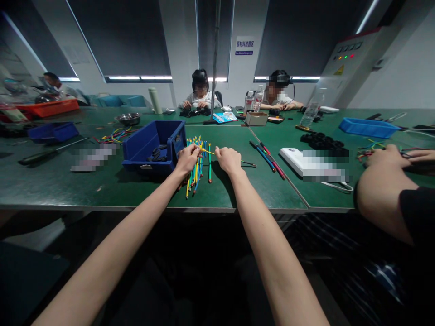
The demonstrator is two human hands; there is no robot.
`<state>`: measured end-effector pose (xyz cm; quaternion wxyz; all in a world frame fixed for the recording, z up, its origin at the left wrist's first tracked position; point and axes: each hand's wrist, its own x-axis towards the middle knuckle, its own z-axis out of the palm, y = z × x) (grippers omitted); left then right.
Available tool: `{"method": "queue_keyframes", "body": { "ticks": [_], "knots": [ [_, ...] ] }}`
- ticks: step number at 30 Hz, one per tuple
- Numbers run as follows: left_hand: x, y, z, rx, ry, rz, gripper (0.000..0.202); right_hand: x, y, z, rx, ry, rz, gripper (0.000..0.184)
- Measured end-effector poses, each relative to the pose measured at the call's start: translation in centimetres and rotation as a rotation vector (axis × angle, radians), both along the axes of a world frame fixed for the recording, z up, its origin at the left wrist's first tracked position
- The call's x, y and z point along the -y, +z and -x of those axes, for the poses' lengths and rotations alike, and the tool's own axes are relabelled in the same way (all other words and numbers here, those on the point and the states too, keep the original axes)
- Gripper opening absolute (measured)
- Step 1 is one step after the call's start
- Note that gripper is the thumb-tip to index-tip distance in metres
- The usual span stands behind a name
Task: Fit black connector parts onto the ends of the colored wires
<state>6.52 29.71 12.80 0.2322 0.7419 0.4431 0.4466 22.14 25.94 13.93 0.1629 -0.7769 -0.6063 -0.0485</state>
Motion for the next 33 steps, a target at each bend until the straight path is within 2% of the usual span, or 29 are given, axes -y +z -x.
{"method": "queue_keyframes", "body": {
  "ticks": [6, 12, 17, 22, 27, 30, 33],
  "knots": [
    [0.22, 0.11, 0.07, 0.004, 0.004, 0.010, 0.017, 0.03, -0.06, 0.00, 0.027, 0.033, 0.006, 0.061],
    [-0.08, 0.06, -0.03, 0.036, 0.034, 0.044, 0.016, -0.07, -0.10, -0.12, -0.016, 0.072, -0.062, 0.061],
    [-0.57, -0.19, -0.12, 0.088, 0.028, 0.085, 0.020, -0.21, -0.25, -0.27, -0.047, 0.069, -0.127, 0.055],
    [-0.59, -0.24, -0.07, 0.062, 0.030, 0.074, 0.023, 0.02, -0.13, -0.20, -0.054, 0.069, -0.115, 0.054],
    [-0.41, -0.21, -0.03, 0.021, 0.018, 0.046, 0.024, 0.08, -0.18, 0.07, -0.004, 0.156, -0.159, 0.050],
    [-0.34, -0.09, -0.02, -0.004, 0.023, 0.031, 0.027, -0.22, -0.40, 0.04, 0.009, 0.236, -0.265, 0.040],
    [-0.28, 0.06, -0.02, -0.011, 0.025, 0.030, 0.034, -0.60, -0.71, -0.17, -0.078, 0.304, -0.330, 0.028]
  ]
}}
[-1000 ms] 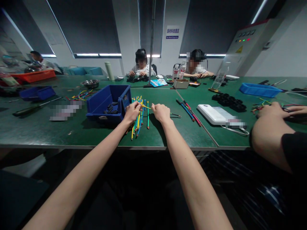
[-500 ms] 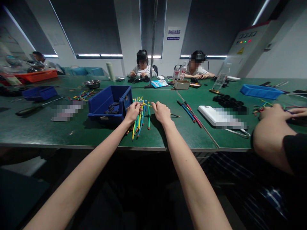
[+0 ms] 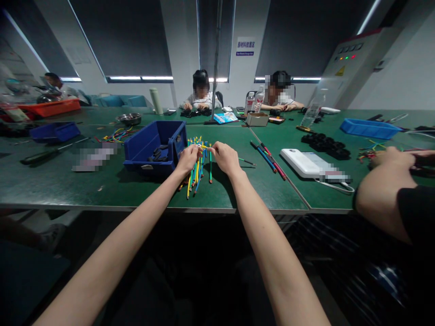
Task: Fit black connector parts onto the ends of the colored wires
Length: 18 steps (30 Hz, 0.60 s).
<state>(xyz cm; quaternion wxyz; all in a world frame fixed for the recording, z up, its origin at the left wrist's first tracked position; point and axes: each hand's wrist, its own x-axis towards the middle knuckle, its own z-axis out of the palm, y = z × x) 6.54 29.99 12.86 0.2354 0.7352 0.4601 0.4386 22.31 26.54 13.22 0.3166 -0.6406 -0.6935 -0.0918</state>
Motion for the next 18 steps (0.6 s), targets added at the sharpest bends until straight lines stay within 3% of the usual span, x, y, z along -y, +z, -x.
{"method": "queue_keyframes", "body": {
  "ticks": [5, 11, 18],
  "knots": [
    [0.08, 0.02, 0.03, 0.018, 0.005, -0.011, 0.026, -0.11, -0.19, -0.17, -0.087, 0.129, -0.018, 0.021],
    [0.02, 0.04, -0.01, 0.072, 0.057, 0.038, 0.023, 0.34, 0.18, 0.06, -0.092, 0.141, -0.037, 0.022],
    [-0.20, -0.08, 0.05, -0.022, 0.015, 0.040, 0.023, 0.79, 0.27, 0.42, -0.101, 0.196, -0.008, 0.022]
  ]
}}
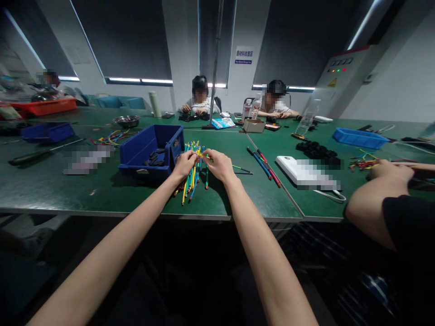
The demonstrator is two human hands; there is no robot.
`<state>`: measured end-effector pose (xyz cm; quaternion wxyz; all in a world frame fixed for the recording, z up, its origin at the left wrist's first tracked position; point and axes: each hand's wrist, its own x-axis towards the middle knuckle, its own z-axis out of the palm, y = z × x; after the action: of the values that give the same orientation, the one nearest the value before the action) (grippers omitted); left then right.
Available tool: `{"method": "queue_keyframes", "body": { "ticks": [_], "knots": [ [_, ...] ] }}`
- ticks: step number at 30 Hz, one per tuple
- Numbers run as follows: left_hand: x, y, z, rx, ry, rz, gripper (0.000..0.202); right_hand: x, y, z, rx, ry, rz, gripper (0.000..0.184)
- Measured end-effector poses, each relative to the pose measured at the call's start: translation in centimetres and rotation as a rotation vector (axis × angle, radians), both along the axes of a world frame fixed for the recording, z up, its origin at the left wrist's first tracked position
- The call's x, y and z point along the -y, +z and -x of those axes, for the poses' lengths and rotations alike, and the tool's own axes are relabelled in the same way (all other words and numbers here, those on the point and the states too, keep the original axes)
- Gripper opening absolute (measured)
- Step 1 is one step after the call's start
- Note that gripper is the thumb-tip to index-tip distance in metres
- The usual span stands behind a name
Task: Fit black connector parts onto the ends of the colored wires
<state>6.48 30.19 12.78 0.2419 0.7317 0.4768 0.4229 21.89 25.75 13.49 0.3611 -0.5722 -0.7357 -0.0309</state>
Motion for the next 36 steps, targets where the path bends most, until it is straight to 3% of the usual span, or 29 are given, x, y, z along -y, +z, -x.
{"method": "queue_keyframes", "body": {
  "ticks": [12, 21, 28, 36],
  "knots": [
    [0.2, 0.2, 0.1, 0.016, -0.031, 0.024, 0.027, 0.2, 0.3, 0.3, 0.050, -0.086, 0.035, 0.023],
    [0.1, 0.0, 0.1, -0.013, -0.040, -0.001, 0.028, -0.3, 0.0, 0.0, -0.012, 0.021, 0.012, 0.024],
    [0.1, -0.1, -0.1, -0.050, -0.046, -0.013, 0.023, -0.4, -0.5, 0.0, -0.014, -0.061, 0.046, 0.032],
    [0.5, -0.3, 0.1, -0.175, 0.007, -0.276, 0.027, -0.8, -0.8, -0.5, 0.036, -0.219, 0.047, 0.035]
  ]
}}
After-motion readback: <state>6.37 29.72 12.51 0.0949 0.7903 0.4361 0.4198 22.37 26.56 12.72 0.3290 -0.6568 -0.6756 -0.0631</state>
